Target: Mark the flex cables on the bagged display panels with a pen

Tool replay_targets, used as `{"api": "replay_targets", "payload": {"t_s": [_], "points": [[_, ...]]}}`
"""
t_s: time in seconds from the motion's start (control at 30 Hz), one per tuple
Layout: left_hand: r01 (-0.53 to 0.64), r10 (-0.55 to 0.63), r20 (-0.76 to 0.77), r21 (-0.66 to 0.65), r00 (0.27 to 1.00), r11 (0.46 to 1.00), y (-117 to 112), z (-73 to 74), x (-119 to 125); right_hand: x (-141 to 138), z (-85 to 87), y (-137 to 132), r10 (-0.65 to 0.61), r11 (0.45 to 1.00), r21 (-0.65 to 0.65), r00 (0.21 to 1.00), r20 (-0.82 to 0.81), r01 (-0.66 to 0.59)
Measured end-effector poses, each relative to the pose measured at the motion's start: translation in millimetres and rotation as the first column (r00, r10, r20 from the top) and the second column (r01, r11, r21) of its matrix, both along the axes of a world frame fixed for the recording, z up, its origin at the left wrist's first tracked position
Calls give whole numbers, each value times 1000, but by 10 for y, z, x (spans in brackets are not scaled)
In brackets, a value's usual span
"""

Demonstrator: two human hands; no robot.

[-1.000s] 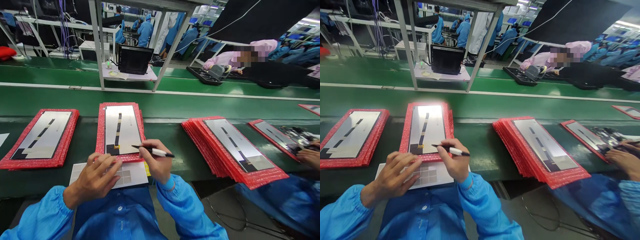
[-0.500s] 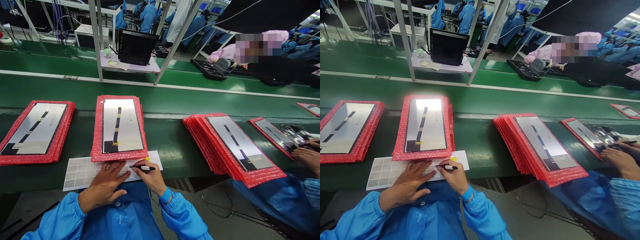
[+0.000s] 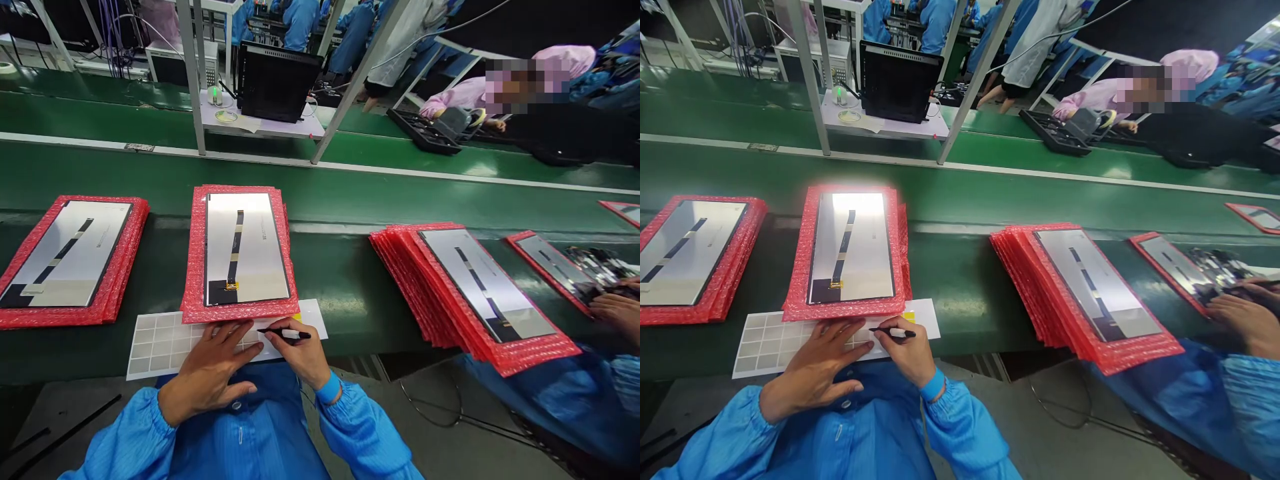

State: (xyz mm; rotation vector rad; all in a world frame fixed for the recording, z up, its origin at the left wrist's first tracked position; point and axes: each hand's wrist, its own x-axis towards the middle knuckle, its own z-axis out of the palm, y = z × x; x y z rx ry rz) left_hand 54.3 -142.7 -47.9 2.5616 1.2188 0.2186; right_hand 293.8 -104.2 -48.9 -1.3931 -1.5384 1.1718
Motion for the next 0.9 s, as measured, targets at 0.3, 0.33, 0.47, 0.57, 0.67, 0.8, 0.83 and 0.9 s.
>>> {"api": "replay_targets", "payload": {"t_s": [0.3,0.33,0.47,0.57,0.67,0.8,0.83,0.9], "points": [[4,-4,11,-4,1000,1000,14,26,5,16,-48,-12,-3,1000,-3,1000,14,3],[4,-4,12,-3,1000,1000,14,25,4,14,-51,-11,-3,1000,-6,1000,12,3],[5,-5,15,0,1000,1000,8,-9,-7,4,-46,-7,-11,1000,-27,1000,-4,11],[9,-9,6,-4,1000,1000,1,-44,-13,2,-25,-4,-21,999,-48,1000,-20,20],[27,-26,3,-18,1000,999,-4,-51,-14,2,-4,-5,-19,998,-66,999,-41,16],[34,-34,-8,-40,999,999,-11,-20,-10,14,11,-8,6,997,-74,998,-69,-11],[34,-34,-8,-43,999,998,-14,-11,-9,22,14,-9,1,997,-71,997,-74,-6],[33,-33,-3,-45,999,998,-18,4,-9,41,17,-10,-22,998,-65,997,-79,17]]}}
